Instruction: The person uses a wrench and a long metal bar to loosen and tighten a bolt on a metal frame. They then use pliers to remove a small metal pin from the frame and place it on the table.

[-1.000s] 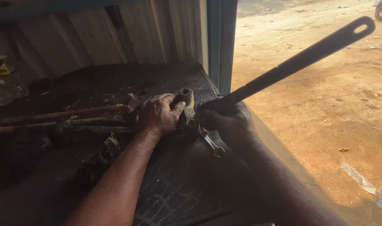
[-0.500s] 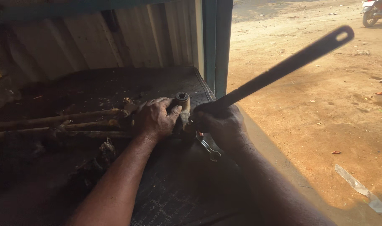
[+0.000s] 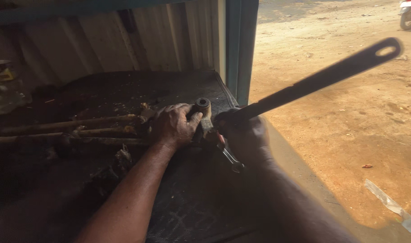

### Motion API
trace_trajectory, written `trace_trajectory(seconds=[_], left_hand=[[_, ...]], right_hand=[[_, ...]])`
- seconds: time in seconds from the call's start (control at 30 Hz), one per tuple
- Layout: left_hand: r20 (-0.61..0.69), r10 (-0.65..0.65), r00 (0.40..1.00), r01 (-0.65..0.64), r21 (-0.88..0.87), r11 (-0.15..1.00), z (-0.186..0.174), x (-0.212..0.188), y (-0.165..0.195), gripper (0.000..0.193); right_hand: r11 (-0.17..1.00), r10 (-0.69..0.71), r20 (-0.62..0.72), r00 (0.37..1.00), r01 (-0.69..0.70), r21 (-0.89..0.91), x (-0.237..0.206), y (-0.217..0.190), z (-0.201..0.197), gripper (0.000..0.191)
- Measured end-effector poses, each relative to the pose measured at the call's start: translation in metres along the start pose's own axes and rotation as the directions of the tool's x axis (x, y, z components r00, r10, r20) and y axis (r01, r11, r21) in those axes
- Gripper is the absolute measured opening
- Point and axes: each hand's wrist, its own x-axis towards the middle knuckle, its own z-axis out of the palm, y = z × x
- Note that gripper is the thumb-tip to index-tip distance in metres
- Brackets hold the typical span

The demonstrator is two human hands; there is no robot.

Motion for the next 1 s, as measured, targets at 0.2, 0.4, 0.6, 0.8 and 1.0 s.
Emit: trace_trajectory(seconds=[0.2, 0.4, 0.6, 0.8, 1.0], left_hand=[[-0.021, -0.009, 1.0, 0.009, 0.005, 1.0, 0.002, 0.003, 0.001, 0.049], [0.031, -0.045, 0.999, 0.045, 0.003, 0.999, 0.0, 0.002, 0.003, 0.05], [0.031, -0.023, 0.999, 0.024, -0.033, 0.999, -0.002, 0.002, 0.004, 0.051], [0.016, -0.033, 0.999, 0.033, -0.04, 0.999, -0.004, 0.0, 0.005, 0.049], [0.03, -0.044, 0.999, 0.045, -0.031, 0.999, -0.003, 0.002, 0.006, 0.05]], right_hand=[[0.999, -0.002, -0.112, 0.994, -0.004, -0.05, 0.001, 0.0, -0.004, 0.013], [1.0, 0.011, 0.012, 1.0, -0.011, 0.001, -0.003, -0.006, -0.008, 0.015], [0.275, -0.612, 0.252, 0.749, 0.5, -0.821, 0.0, -0.007, -0.001, 0.013], [0.919, -0.226, 0.008, 0.974, 0.216, -0.328, -0.01, -0.016, -0.001, 0.01], [0.879, -0.138, 0.098, 0.986, 0.168, -0.447, -0.011, -0.021, -0.002, 0.01]])
